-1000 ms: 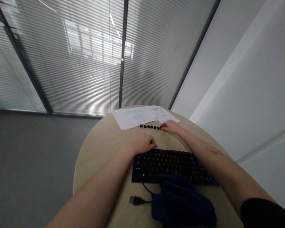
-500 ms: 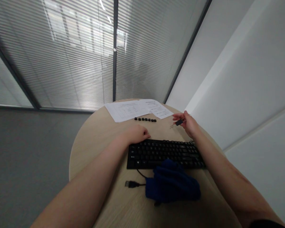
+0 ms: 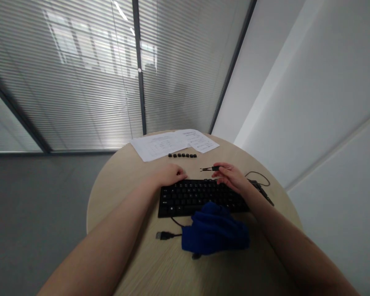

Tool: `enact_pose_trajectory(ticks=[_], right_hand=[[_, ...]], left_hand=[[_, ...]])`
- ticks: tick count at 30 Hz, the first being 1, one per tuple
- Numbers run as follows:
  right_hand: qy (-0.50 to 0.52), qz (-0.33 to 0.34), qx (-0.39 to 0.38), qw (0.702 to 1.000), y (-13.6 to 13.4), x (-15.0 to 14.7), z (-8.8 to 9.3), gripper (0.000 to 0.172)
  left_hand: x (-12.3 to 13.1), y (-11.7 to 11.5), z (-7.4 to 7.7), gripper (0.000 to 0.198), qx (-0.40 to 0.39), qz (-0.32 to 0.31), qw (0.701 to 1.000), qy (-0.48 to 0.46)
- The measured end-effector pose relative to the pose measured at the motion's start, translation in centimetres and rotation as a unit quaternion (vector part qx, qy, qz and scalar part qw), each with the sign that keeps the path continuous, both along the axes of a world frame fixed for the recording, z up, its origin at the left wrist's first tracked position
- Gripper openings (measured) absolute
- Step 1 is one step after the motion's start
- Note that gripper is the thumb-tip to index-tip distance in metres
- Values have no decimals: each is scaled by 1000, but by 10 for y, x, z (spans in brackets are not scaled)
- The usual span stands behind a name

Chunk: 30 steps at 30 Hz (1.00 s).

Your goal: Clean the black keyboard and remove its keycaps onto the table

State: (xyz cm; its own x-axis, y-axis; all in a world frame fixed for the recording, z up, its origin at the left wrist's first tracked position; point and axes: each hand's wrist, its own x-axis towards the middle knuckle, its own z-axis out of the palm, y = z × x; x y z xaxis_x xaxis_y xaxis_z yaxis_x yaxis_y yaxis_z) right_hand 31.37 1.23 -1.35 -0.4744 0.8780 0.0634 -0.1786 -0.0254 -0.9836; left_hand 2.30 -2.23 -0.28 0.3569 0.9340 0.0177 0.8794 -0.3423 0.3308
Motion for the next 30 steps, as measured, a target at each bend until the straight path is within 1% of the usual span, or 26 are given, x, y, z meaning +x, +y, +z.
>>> enact_pose_trajectory(ticks=[2, 4, 6, 9, 12, 15, 18, 24, 27, 30], right_hand=[[10, -10, -6, 1000, 0, -3, -3, 38], [11, -37, -10, 999, 0, -6, -5, 39], [-8, -64, -2, 998, 0, -10, -6, 43], [-69, -98, 46, 992, -1, -13, -8, 49], [-121, -114, 110, 980, -4, -14, -12, 51], [-155, -107, 163, 968, -7, -15, -15, 49], [-174, -93, 191, 962, -8, -15, -16, 47], [-210, -69, 198, 955, -5, -16, -12, 42], [-218, -58, 172, 959, -2, -19, -10, 43], [-220, -68, 136, 964, 1, -21, -8, 47]], left_hand=[[0, 0, 0, 37, -5, 2, 1000, -7], [-1, 1, -1, 38, -6, 0, 1000, -15], [-2, 3, -3, 39, -7, -2, 1000, -21], [-3, 4, -4, 39, -10, -1, 1000, -19], [-2, 4, -4, 39, -11, -1, 1000, -17], [-1, 3, -2, 39, -13, 2, 1000, -16], [0, 2, 0, 39, -17, 5, 1000, -12], [-1, 4, -4, 39, -9, 2, 1000, -8], [-2, 4, -6, 40, -1, -7, 1000, -9], [-2, 3, -8, 39, -6, -7, 1000, -22]])
